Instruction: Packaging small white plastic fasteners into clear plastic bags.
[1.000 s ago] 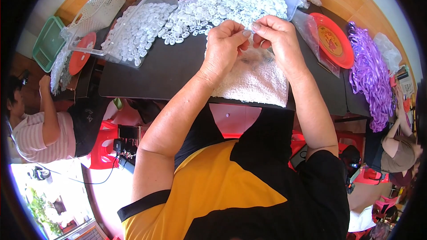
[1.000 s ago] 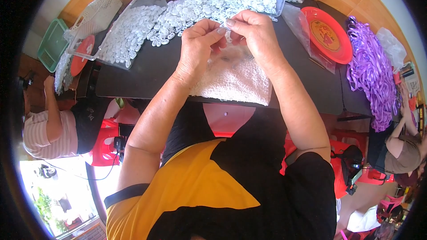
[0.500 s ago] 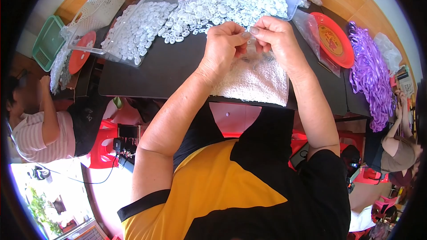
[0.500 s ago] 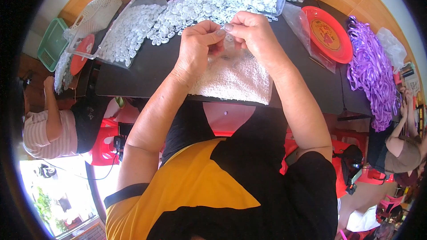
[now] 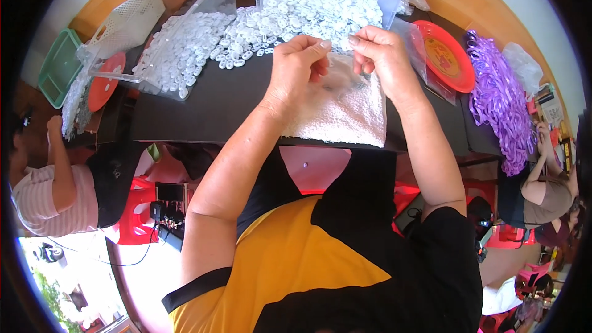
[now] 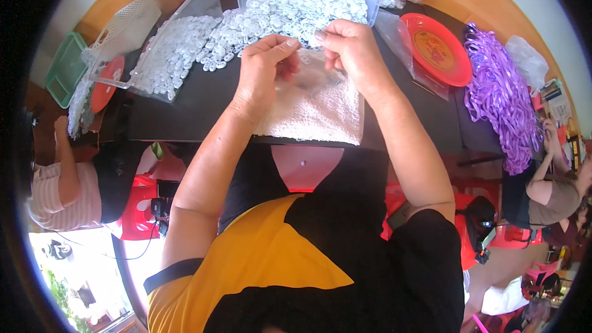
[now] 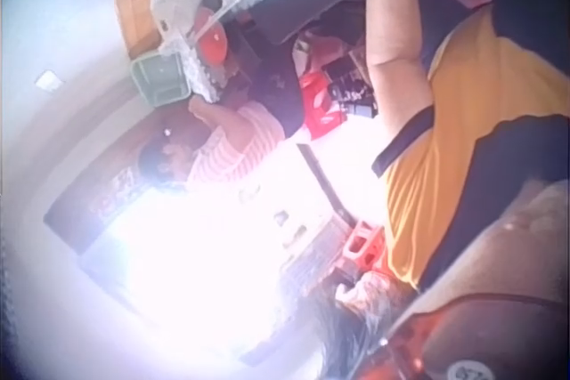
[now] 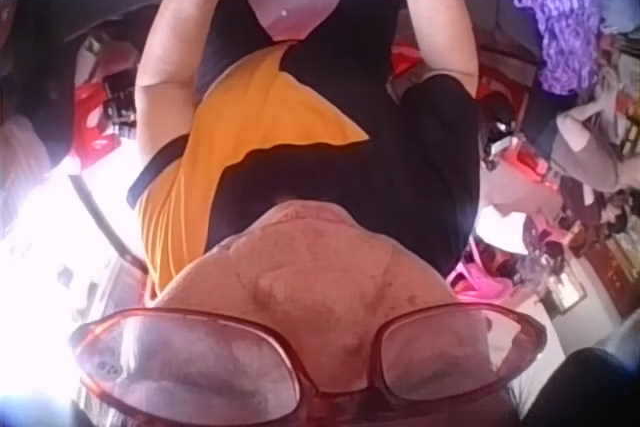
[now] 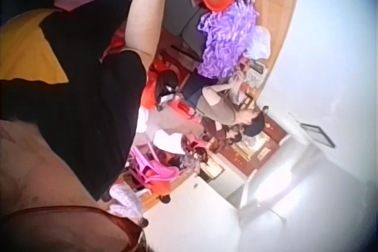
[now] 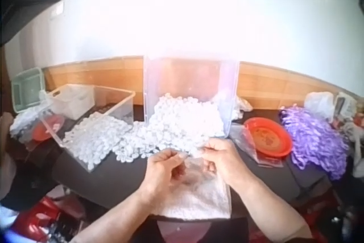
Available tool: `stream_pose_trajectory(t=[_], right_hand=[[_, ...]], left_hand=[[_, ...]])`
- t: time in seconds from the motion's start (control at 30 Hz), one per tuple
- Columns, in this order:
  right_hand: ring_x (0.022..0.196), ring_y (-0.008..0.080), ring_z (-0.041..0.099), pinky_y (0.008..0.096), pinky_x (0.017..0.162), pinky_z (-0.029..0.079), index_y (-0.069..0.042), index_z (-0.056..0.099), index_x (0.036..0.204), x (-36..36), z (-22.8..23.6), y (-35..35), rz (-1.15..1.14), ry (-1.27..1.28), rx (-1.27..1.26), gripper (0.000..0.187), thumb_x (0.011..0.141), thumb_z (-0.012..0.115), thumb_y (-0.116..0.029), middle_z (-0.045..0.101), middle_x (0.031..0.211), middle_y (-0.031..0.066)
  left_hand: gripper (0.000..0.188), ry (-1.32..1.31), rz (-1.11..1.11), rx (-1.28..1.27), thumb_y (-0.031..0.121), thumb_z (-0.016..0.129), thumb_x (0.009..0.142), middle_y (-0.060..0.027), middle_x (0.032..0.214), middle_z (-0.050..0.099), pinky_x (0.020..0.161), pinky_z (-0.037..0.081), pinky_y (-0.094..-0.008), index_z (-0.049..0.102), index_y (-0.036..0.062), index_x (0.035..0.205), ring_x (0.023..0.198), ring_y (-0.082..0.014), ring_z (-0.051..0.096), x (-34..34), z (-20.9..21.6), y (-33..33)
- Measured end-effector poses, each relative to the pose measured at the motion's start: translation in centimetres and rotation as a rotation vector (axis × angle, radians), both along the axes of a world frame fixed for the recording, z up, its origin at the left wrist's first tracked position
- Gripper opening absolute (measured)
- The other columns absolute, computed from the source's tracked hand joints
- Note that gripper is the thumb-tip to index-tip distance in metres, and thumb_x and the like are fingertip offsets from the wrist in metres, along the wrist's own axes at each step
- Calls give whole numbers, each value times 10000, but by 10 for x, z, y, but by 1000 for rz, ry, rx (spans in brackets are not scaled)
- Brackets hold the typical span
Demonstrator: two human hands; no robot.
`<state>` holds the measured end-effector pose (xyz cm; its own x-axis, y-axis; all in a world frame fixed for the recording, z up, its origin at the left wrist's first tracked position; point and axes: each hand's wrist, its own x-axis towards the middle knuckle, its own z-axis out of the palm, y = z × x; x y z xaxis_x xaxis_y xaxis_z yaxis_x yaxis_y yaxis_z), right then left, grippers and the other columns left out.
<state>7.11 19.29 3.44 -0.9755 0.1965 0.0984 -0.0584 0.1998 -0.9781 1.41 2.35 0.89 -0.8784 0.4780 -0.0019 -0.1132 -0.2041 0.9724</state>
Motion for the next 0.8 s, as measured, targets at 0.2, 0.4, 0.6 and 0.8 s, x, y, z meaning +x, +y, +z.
stream_pose_trajectory(t=[0.2, 0.4, 0.6, 0.8], right_hand=[[576, 248, 615, 391, 531, 465, -7, 571, 793, 18, -30, 61, -216, 188, 922, 163, 853, 611, -153, 606, 653, 102], [637, 348, 639, 461, 527, 483, -18, 545, 822, 32, -54, 85, -302, 157, 1503, 107, 832, 586, -117, 629, 695, 169], [634, 360, 636, 467, 525, 483, -12, 539, 802, 26, -52, 95, -199, 137, 1561, 130, 846, 560, -133, 630, 709, 183], [701, 395, 635, 500, 597, 475, -13, 582, 824, 24, -46, 94, -74, 74, 1497, 153, 862, 549, -158, 639, 727, 211]], left_hand=[[133, 14, 47, -52, 152, 639, 867, -11, 667, 592, 537, 402, -222, 655, 22, 845, 578, -82, 528, 1, 1, 1], [127, 105, 39, -105, 126, 656, 844, -5, 635, 575, 490, 403, -210, 639, 3, 824, 551, -60, 504, 4, 3, 1], [125, 99, 27, -85, 122, 653, 844, -4, 633, 571, 497, 398, -205, 642, -1, 822, 555, -57, 501, 5, -2, 2], [125, 135, 39, -92, 117, 656, 847, -4, 631, 573, 498, 396, -203, 651, -6, 827, 556, -51, 499, 6, -5, 4]])
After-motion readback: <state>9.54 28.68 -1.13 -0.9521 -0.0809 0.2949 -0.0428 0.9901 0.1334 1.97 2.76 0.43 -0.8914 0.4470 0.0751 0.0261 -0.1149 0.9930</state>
